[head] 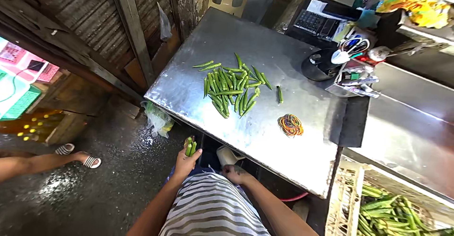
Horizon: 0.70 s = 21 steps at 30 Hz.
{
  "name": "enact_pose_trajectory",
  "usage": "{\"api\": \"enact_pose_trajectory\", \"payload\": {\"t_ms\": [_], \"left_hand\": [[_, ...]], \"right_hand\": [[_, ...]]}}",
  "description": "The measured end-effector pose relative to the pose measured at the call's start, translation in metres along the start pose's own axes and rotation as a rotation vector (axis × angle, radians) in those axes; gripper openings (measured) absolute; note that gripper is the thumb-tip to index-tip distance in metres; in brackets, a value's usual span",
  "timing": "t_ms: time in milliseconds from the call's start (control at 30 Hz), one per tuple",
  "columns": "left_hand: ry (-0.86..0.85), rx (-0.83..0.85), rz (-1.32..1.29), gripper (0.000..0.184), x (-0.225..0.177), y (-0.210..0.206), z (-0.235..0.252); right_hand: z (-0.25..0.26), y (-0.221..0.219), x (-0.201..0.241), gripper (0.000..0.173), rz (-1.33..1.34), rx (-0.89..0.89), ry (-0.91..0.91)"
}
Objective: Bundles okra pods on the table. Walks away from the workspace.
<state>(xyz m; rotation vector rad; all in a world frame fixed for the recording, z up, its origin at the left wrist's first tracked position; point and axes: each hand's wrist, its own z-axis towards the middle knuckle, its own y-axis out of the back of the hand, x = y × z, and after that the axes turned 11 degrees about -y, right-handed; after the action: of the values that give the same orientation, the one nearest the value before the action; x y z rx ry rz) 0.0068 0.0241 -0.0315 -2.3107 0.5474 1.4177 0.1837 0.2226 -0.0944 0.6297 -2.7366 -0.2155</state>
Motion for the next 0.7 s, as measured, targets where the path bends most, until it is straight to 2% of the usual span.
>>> {"api": "enact_pose_trajectory", "payload": {"t_ms": [100,167,267,333,400,500,633,700], "left_hand": [[-0.024,0.094,0.073,0.024,-0.01,-0.003,0.005],[-0.075,0.194,0.2,0.025,-0.021,-0.011,0.01],[-0.151,0.389,0.338,0.024,-0.038,-0.028,0.02],[-0.148,0.479,0.366,0.022,-0.052,-0.038,0.026],[-0.089,0.529,0.349,0.022,-0.065,-0.046,0.026],[-0.053,0.557,0.244,0.024,-0.077,-0.048,0.032],[-0.065,0.508,0.141,0.025,-0.086,-0.053,0.036],[-0.025,0.469,0.039,0.026,-0.085,-0.055,0.044]], "right_hand": [[-0.039,0.025,0.043,0.043,0.312,-0.115,0.3],[-0.074,0.041,0.079,0.048,0.488,-0.26,0.481],[-0.092,0.058,0.111,0.06,0.409,-0.556,0.713],[-0.093,0.065,0.123,0.051,0.268,-0.703,0.778],[-0.094,0.064,0.128,0.042,0.237,-0.777,0.799],[-0.101,0.069,0.14,0.041,0.194,-0.847,0.806],[-0.103,0.075,0.151,0.049,-0.034,-0.992,0.677],[-0.103,0.092,0.156,0.06,-0.084,-0.921,0.614]]}}
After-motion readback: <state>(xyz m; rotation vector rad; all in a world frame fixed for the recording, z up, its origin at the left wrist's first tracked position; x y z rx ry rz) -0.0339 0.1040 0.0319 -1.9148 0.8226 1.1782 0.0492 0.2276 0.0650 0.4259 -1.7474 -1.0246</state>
